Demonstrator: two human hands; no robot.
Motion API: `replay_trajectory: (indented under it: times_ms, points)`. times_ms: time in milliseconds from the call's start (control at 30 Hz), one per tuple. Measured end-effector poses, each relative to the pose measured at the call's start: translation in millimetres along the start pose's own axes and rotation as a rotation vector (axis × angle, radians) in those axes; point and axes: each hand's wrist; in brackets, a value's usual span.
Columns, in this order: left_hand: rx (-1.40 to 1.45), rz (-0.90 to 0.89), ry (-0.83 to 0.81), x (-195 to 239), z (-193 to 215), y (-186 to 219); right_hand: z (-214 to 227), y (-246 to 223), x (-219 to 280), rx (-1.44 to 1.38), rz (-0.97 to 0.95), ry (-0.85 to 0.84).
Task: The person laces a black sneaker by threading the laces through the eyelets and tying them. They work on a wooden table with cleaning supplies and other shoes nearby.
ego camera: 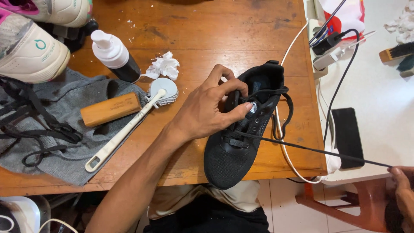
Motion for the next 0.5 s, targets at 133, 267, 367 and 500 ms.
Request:
replay_trajectory:
  times_ms: [133,267,367,500]
  points:
    - [-0.003,0.022,0.009,0.4,-0.6,-1.8,2.5,32.0,-3.0,0.052,0.172,0.029]
    - [-0.057,0.02,0.011,0.4,-1.0,-1.2,6.1,53.0,-10.1,0.046,0.158,0.023]
    - [-0.087,0.023,0.013,1.2,-2.2,-0.9,14.4,56.2,-14.0,0.073,0.135,0.058]
    - [-0.085,0.038,0.019,1.0,-4.5,-0.3,4.3,49.6,-29.8,-0.069,0.134,0.062]
Point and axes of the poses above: each hand's wrist, its own x-axis away from the middle knuckle, its own z-axis out of the back of the hand, y = z × x, and after that the axes turned 3 degrees about y, right-handed
